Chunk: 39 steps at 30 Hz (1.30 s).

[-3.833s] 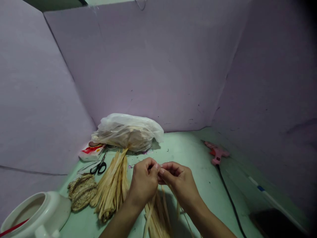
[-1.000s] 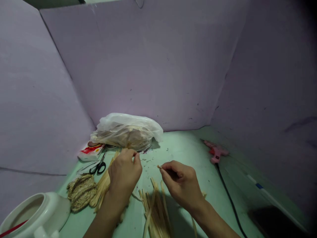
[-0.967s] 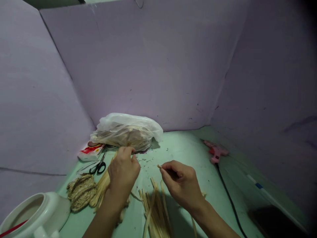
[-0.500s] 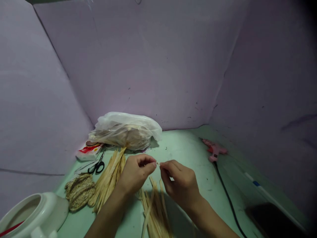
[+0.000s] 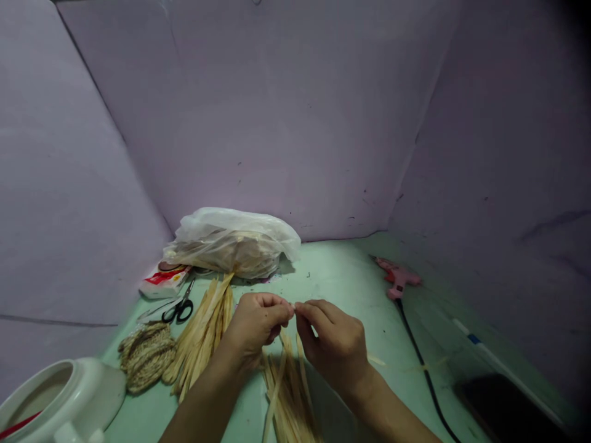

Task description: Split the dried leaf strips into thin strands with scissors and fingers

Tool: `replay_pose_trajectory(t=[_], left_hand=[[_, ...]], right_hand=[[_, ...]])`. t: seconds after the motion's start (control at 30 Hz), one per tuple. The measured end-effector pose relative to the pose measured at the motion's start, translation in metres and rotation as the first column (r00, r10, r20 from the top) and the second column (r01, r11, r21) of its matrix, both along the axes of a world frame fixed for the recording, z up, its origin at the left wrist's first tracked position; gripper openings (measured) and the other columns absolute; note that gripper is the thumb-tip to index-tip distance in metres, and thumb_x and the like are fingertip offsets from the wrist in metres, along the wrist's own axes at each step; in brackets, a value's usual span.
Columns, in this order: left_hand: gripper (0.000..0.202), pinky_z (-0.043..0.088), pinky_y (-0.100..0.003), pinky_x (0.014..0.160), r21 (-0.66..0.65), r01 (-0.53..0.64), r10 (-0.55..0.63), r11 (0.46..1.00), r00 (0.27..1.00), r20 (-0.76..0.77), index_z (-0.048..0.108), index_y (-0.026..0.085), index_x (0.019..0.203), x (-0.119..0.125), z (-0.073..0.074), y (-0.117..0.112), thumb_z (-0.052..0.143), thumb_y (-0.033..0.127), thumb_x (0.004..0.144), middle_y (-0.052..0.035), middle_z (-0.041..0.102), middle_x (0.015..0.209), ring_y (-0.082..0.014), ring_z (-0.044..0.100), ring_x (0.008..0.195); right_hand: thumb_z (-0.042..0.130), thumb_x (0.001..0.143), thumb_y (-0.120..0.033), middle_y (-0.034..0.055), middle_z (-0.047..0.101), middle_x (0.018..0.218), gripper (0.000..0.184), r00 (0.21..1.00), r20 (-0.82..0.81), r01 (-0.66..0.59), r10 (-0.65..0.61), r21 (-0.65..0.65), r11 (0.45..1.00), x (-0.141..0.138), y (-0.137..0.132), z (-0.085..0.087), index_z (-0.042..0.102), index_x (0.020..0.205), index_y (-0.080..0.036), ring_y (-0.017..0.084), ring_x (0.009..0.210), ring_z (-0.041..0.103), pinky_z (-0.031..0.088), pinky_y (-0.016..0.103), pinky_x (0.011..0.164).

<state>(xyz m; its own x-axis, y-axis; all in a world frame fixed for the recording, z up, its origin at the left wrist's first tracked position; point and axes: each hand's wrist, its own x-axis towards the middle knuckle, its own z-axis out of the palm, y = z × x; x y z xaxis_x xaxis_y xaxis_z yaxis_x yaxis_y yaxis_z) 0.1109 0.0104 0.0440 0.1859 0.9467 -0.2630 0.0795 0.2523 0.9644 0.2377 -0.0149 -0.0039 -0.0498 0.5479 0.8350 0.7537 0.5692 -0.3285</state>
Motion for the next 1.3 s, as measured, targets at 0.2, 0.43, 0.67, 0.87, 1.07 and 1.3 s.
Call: replay_pose_trajectory(t=[0.2,0.43,0.67,0.87,1.07,1.3], left_hand=[[0.010,0.018,-0.017,0.037,0.200,-0.033,0.052,0.979,0.995,-0.089,0.053,0.012,0.051,0.003,-0.001,-0.001,0.055,0.022,0.053,0.0074,0.037,0.039,-0.0029,0.026,0.037],[0.011,0.028,-0.019,0.044,0.314,-0.005,0.067,0.949,0.980,-0.187,0.052,0.013,0.051,0.002,0.001,-0.003,0.057,0.022,0.056,0.0038,0.044,0.046,-0.0069,0.036,0.047],[0.010,0.030,-0.019,0.045,0.442,0.106,0.052,0.891,0.942,-0.331,0.054,0.014,0.056,0.002,0.000,-0.006,0.052,0.020,0.063,0.0031,0.046,0.049,-0.0078,0.039,0.047],[0.019,0.038,-0.019,0.054,0.389,0.115,-0.053,0.914,0.985,-0.166,0.062,0.013,0.076,-0.005,0.004,0.000,0.060,0.027,0.065,-0.0002,0.056,0.064,-0.0094,0.048,0.058],[0.012,0.036,-0.020,0.049,0.383,0.245,-0.212,0.891,0.969,-0.127,0.061,0.011,0.063,-0.007,0.010,-0.003,0.060,0.023,0.065,-0.0014,0.055,0.059,-0.0086,0.046,0.052],[0.015,0.034,-0.022,0.057,0.640,0.360,-0.041,0.679,0.889,-0.456,0.051,0.016,0.062,-0.010,0.005,-0.005,0.045,0.016,0.075,0.0003,0.050,0.060,-0.0103,0.046,0.059]], right_hand=[[0.055,0.073,-0.023,0.0015,0.061,0.060,0.010,0.821,-0.571,-0.305,0.002,-0.435,0.847,-0.007,-0.002,0.014,0.063,0.072,-0.015,0.011,0.051,0.053,0.041,0.021,0.049],[0.065,0.062,-0.028,-0.0019,0.056,0.056,0.017,0.362,-0.926,-0.758,-0.104,-0.358,0.545,-0.010,0.001,0.020,0.060,0.066,-0.013,0.006,0.041,0.046,0.039,0.020,0.042],[0.062,0.062,-0.026,-0.0058,0.045,0.046,0.017,0.265,-0.954,-0.830,-0.141,-0.300,0.470,-0.003,0.002,0.023,0.053,0.057,-0.013,0.003,0.035,0.037,0.029,0.015,0.034],[0.063,0.061,-0.027,-0.0062,0.045,0.048,0.018,0.173,-0.967,-0.882,-0.188,-0.236,0.407,-0.001,0.004,0.022,0.051,0.060,-0.014,0.001,0.033,0.034,0.025,0.014,0.032],[0.065,0.057,-0.025,-0.0067,0.044,0.043,0.020,0.152,-0.952,-0.966,-0.264,-0.200,0.166,0.004,0.004,0.025,0.050,0.056,-0.013,0.000,0.030,0.033,0.019,0.012,0.029],[0.064,0.061,-0.032,-0.0038,0.051,0.044,0.023,0.246,-0.952,-0.956,-0.183,-0.269,0.114,0.008,0.004,0.023,0.055,0.056,-0.012,0.002,0.029,0.037,0.024,0.014,0.029]])
